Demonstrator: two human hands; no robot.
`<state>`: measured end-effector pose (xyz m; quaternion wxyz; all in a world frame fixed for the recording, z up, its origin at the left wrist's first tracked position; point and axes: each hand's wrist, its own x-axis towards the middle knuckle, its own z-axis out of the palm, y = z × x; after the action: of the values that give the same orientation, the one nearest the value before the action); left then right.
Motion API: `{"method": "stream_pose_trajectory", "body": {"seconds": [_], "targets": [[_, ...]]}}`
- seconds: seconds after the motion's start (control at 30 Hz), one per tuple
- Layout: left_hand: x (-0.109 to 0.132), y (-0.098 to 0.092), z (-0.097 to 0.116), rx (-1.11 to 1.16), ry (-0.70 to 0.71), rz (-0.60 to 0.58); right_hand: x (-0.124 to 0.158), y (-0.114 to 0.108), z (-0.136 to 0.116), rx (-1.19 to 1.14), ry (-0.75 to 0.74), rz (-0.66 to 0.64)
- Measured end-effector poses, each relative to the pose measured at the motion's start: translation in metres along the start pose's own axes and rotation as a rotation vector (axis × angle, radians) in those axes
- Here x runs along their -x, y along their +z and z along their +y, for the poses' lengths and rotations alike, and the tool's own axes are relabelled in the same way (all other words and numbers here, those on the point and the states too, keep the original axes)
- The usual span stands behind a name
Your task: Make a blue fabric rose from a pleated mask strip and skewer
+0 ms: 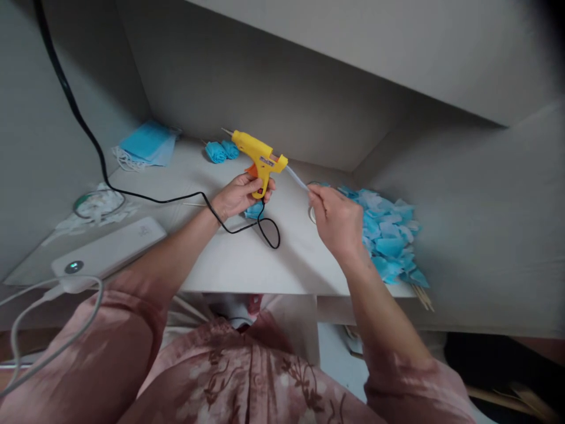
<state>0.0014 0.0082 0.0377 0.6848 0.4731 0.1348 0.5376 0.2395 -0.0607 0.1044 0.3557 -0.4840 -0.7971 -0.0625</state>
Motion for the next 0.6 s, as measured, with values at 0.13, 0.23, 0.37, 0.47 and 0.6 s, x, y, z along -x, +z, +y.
{"method": "stream_pose_trajectory", "body": {"seconds": [0.13, 0.23, 0.37, 0.47, 0.6], "targets": [[0.002, 0.001, -0.001, 0.042, -0.009, -0.053, -0.009, -0.005, -0.001, -0.267, 0.109, -0.134], [0.003, 0.002, -0.004, 0.054, -0.052, -0.106, -0.014, -0.008, -0.008, -0.289, 0.105, -0.149], [0.004, 0.004, -0.004, 0.080, -0.057, -0.138, -0.012, -0.006, -0.023, -0.099, 0.010, 0.022], [0.005, 0.006, -0.001, 0.076, -0.047, -0.155, -0.008, -0.001, -0.030, 0.018, -0.068, 0.110], [0.005, 0.007, 0.000, 0.051, -0.050, -0.162, -0.005, 0.002, -0.034, 0.089, -0.121, 0.138]]}}
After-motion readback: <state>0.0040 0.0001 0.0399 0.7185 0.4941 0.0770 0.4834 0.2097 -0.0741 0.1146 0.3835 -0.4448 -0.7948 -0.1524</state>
